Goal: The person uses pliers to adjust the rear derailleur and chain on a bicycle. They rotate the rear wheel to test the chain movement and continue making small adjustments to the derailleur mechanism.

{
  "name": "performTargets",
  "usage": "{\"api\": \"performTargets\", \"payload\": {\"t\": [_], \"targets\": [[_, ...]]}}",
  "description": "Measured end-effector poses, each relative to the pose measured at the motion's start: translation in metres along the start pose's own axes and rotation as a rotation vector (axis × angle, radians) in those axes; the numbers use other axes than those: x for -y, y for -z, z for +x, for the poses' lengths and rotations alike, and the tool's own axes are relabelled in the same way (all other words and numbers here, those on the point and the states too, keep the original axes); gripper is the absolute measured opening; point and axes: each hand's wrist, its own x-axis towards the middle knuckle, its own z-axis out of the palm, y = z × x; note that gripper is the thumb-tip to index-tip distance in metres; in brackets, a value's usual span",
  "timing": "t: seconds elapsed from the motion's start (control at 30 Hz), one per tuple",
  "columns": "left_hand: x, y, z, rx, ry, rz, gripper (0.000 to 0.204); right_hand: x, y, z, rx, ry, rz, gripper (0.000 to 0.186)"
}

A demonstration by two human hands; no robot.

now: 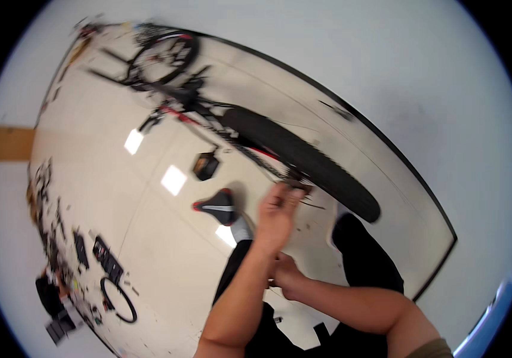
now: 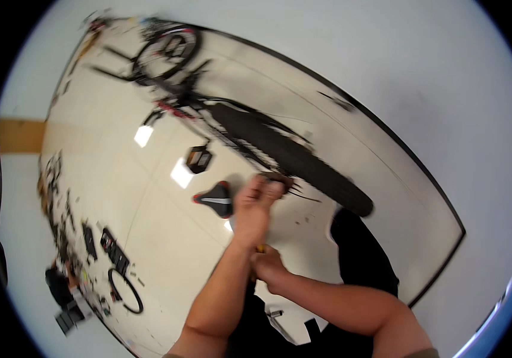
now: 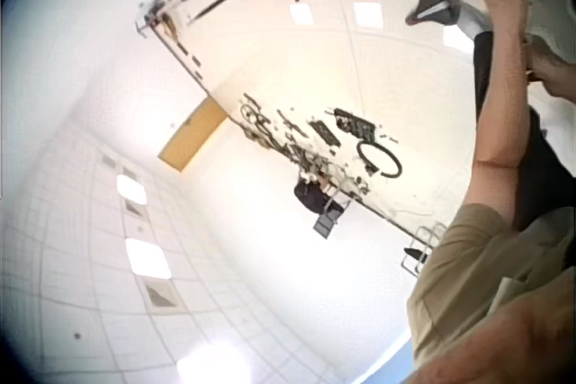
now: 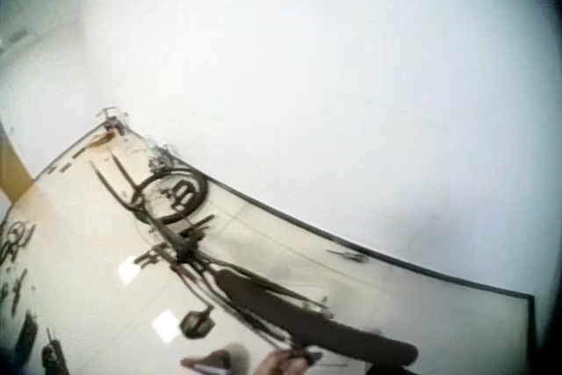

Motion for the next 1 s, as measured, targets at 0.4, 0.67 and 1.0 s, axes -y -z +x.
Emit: {"api": "performTargets", "payload": {"t": [0.4,0.67,1.0], "targets": [[-0.022,0.009,-0.004,-0.171,-0.003,-0.366,0.016,0.022,-0.008,-0.022,-0.04,-0.018,-0.217,0.03],[-0.012,0.027,0.007,-0.198,0.014,-0.455,0.015,0.025,-0.008,-0.023,-0.026,0.001,-0.212,0.029],[-0.008,0.017,0.008,-0.163,0.001,-0.427,0.013,0.03,-0.006,-0.026,-0.003,-0.007,-0.215,0.026]]}}
